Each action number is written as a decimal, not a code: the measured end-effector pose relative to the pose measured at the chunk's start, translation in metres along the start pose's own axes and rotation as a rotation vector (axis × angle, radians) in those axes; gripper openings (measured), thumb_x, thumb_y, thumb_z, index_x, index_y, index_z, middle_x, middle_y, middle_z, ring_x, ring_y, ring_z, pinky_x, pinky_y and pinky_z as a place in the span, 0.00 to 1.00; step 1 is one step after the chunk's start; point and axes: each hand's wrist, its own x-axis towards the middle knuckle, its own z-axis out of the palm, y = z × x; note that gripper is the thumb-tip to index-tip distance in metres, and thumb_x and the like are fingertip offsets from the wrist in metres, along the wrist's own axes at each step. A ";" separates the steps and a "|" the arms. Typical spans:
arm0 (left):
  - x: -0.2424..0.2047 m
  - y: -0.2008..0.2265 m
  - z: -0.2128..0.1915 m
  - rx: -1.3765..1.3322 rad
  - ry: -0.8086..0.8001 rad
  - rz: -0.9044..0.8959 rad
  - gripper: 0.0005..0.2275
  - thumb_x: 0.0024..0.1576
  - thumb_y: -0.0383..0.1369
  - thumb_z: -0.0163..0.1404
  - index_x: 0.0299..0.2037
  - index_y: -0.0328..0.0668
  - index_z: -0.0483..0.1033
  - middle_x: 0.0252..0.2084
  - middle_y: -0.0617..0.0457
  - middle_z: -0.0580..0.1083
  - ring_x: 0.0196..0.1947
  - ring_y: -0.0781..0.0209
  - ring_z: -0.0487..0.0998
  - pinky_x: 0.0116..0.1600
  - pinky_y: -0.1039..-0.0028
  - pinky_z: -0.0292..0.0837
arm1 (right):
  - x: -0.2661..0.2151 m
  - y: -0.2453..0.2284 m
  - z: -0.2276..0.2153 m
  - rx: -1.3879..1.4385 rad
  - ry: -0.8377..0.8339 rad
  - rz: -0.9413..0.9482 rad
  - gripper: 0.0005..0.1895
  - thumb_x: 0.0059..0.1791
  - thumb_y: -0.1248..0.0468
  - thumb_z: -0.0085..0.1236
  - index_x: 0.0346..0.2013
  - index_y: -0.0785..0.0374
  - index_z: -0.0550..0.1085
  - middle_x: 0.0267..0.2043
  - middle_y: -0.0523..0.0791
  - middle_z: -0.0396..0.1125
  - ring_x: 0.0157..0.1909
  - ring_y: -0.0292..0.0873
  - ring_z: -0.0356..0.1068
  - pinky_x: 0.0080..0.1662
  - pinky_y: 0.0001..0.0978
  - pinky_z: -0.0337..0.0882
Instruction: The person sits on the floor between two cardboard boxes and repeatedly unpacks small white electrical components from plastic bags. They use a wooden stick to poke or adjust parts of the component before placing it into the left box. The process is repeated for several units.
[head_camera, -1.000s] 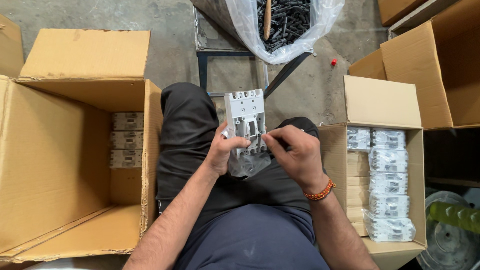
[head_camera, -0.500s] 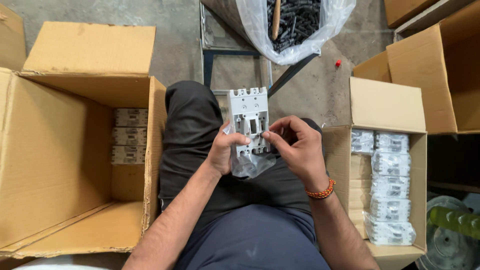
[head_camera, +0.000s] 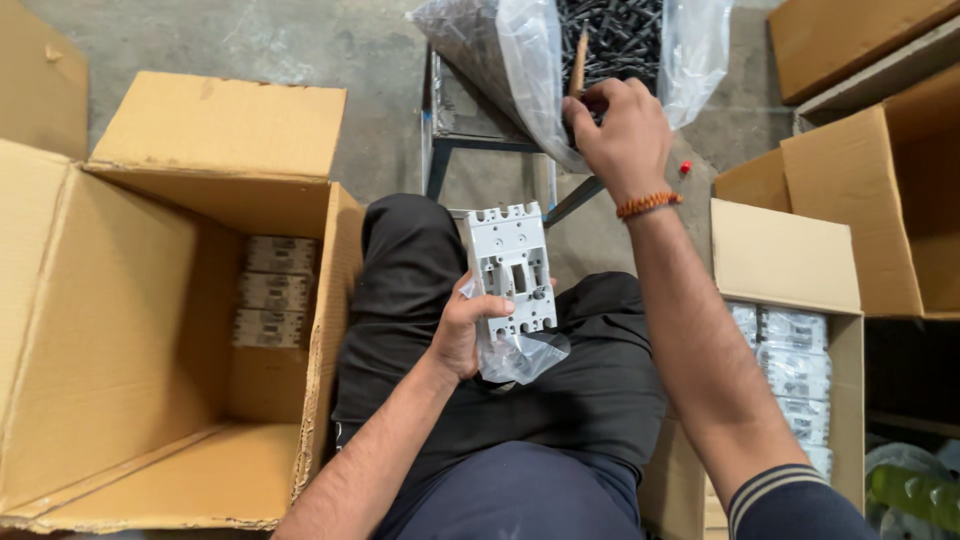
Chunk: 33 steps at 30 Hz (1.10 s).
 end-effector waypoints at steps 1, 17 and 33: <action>0.000 0.001 -0.001 0.007 -0.005 0.007 0.29 0.45 0.24 0.49 0.62 0.25 0.67 0.53 0.34 0.76 0.51 0.47 0.79 0.60 0.57 0.76 | 0.006 0.001 0.006 -0.058 -0.027 -0.017 0.11 0.47 0.54 0.69 0.33 0.59 0.83 0.32 0.49 0.75 0.33 0.52 0.74 0.34 0.44 0.72; 0.000 0.000 -0.003 0.010 0.005 -0.024 0.28 0.47 0.27 0.50 0.61 0.27 0.66 0.51 0.37 0.76 0.49 0.48 0.80 0.57 0.58 0.78 | -0.129 -0.047 -0.125 1.203 0.090 0.529 0.05 0.63 0.67 0.51 0.49 0.68 0.69 0.44 0.51 0.72 0.33 0.37 0.71 0.32 0.26 0.72; -0.008 -0.005 0.004 0.073 0.011 -0.033 0.28 0.47 0.27 0.49 0.61 0.25 0.67 0.52 0.36 0.76 0.49 0.49 0.80 0.58 0.59 0.77 | -0.171 -0.091 -0.143 1.023 -0.024 0.428 0.09 0.61 0.66 0.48 0.53 0.68 0.63 0.51 0.55 0.72 0.43 0.42 0.76 0.43 0.30 0.80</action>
